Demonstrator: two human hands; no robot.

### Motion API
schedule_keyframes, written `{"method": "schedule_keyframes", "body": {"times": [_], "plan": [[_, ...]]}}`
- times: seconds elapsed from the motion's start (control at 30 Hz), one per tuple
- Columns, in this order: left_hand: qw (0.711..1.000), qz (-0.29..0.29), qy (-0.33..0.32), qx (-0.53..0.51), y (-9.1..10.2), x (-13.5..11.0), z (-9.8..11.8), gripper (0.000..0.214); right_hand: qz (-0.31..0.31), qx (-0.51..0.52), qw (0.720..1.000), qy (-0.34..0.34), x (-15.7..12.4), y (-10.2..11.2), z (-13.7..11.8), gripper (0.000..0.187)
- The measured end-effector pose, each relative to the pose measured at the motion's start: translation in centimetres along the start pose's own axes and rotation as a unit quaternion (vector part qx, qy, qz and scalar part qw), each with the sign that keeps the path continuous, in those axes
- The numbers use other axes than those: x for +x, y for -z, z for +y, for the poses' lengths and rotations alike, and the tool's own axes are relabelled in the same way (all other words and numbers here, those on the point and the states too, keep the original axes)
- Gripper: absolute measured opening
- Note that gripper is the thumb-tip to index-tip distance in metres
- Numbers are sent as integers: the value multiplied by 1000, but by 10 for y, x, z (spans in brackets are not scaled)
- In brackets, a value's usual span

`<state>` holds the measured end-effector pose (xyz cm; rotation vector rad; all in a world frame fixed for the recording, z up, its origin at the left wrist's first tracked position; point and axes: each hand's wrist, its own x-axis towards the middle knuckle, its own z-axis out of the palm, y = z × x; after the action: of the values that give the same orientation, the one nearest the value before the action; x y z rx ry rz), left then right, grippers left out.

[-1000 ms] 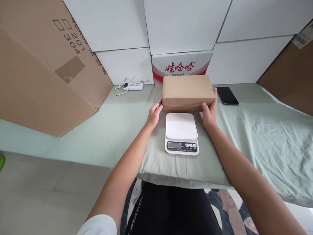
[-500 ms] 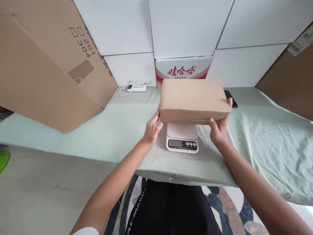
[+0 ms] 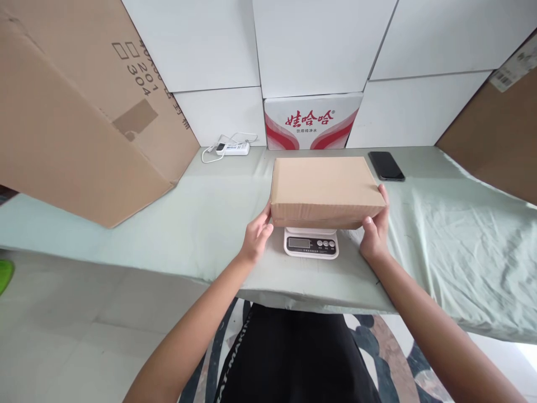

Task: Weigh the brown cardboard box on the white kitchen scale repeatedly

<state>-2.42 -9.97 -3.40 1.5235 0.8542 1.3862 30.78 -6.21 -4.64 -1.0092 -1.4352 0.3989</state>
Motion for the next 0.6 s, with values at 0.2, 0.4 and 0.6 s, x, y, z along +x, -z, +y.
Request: {"method": "schedule_keyframes", "body": {"times": [0.2,0.4,0.6], "plan": [[1000,8,7,3,0,2,2,86,14,7,999,-32,1,-3,-13,101],[1000,10,5,2,-2,3,5,85,19,-1,999,-33,-1,1,-4,98],[999,44,-1,18,3,2,-2,86,50,4,998,-39,1,2,-2,94]]}}
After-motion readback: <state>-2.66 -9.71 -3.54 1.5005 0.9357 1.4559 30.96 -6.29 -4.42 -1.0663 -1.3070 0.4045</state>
